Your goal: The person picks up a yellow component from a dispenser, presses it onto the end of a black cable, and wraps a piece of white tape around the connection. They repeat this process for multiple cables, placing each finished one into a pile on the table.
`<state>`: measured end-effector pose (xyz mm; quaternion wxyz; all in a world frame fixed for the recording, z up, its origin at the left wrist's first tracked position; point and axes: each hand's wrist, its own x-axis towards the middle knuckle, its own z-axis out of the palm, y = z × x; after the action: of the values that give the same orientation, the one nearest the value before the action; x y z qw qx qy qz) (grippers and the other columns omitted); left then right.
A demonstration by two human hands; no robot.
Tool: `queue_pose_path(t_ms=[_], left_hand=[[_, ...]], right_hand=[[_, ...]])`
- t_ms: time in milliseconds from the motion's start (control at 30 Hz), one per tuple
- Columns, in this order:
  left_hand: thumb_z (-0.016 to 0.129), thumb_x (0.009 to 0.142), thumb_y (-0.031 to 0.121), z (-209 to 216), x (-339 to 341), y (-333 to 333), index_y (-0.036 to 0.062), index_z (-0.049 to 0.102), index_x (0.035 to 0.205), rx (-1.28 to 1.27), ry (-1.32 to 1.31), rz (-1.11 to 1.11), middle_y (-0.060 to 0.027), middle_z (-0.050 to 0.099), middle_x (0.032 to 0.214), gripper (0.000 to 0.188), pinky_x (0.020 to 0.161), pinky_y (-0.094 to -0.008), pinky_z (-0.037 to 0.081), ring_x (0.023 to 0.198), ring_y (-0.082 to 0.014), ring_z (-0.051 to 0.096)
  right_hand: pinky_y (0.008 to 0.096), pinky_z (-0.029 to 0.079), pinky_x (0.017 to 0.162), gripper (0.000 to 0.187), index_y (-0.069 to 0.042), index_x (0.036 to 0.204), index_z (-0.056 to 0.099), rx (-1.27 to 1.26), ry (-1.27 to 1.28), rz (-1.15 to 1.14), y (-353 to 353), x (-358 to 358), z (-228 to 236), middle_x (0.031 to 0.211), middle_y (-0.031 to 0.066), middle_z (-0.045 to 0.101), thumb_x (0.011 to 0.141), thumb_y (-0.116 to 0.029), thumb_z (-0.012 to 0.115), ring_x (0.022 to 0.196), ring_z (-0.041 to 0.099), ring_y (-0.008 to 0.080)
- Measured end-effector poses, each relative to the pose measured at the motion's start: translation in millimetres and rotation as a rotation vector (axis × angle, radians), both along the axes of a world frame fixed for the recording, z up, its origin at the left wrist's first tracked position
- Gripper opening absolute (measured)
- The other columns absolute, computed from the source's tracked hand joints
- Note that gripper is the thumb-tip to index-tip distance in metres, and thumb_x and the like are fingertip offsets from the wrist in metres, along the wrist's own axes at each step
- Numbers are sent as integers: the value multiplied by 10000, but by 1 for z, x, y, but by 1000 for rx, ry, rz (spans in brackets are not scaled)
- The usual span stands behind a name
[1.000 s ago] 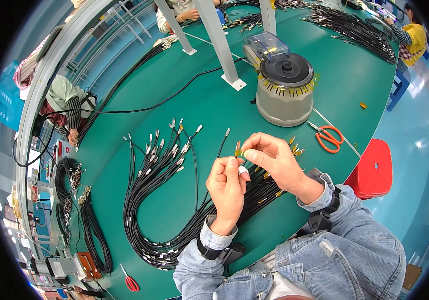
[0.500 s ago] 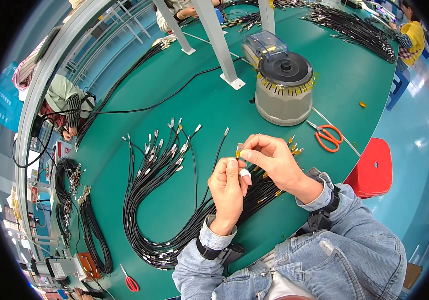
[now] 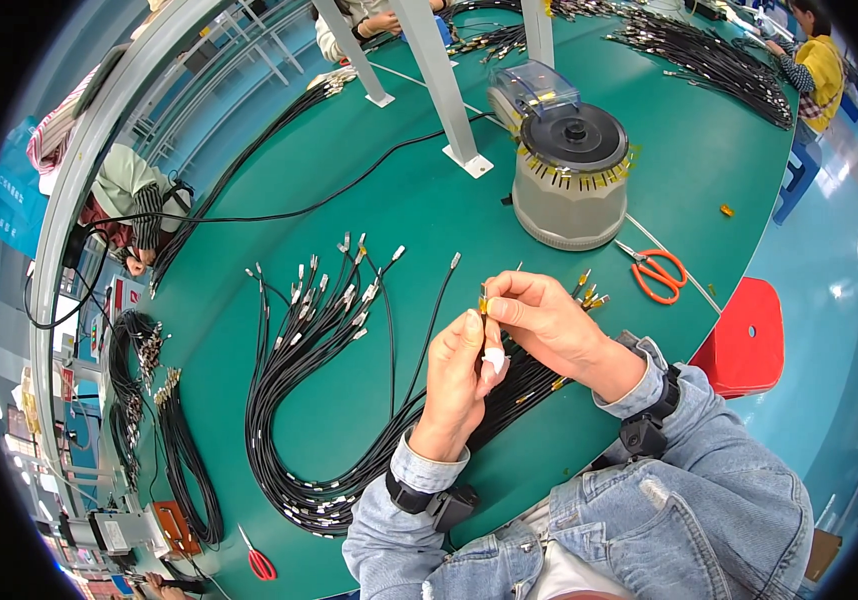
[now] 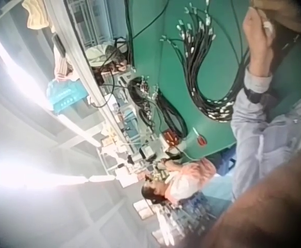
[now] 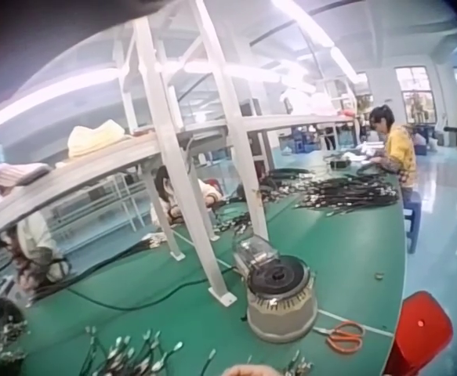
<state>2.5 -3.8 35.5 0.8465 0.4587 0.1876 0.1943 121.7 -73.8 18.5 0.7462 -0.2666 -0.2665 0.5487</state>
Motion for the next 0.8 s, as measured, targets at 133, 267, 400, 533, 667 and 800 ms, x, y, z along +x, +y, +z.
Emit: queue_pose_path(t_ms=[133, 267, 400, 533, 667, 800], left_hand=[[380, 966, 323, 0, -1, 4, 70, 490, 752, -66, -18, -71, 42, 402, 483, 349, 353, -174, 213, 348, -27, 265], [373, 967, 315, -3, -2, 7, 73, 479, 779, -130, -54, -154, 48, 386, 476, 324, 339, -183, 191, 325, -24, 258], [375, 966, 311, -9, -3, 11, 74, 471, 799, -191, -91, -244, 52, 378, 474, 305, 326, -190, 176, 309, -23, 252], [378, 965, 309, -5, -1, 10, 71, 472, 811, -211, -88, -272, 52, 371, 477, 299, 332, -186, 182, 315, -21, 262], [402, 959, 288, 0, 0, 9, 56, 501, 832, -178, -58, -219, 45, 394, 492, 282, 350, -177, 196, 340, -17, 286], [450, 945, 235, 7, -1, 10, 35, 545, 859, 115, 28, -21, 27, 459, 529, 237, 371, -167, 222, 375, -16, 324]], right_hand=[[247, 428, 738, 106, -37, 906, 549, 4, 41, 29, 1, 0, -3, 841, 5, 535, 876, -135, 575, 783, 525, 93], [251, 430, 741, 104, -35, 909, 547, 4, 80, 47, 2, 0, -3, 838, 11, 536, 882, -134, 565, 785, 528, 96], [249, 428, 737, 95, -35, 892, 553, -80, 30, 12, 0, 0, 5, 834, 12, 533, 882, -130, 561, 775, 525, 101], [245, 424, 731, 96, -28, 892, 566, 42, -58, -19, 2, 3, -6, 846, 18, 531, 884, -123, 555, 778, 516, 104], [245, 415, 729, 135, -16, 895, 574, 54, -11, -32, 4, 2, -8, 860, 25, 527, 898, -145, 534, 782, 498, 106], [246, 407, 732, 181, -2, 927, 575, -33, 19, -47, 4, 4, -2, 861, 24, 526, 919, -167, 499, 778, 485, 107]])
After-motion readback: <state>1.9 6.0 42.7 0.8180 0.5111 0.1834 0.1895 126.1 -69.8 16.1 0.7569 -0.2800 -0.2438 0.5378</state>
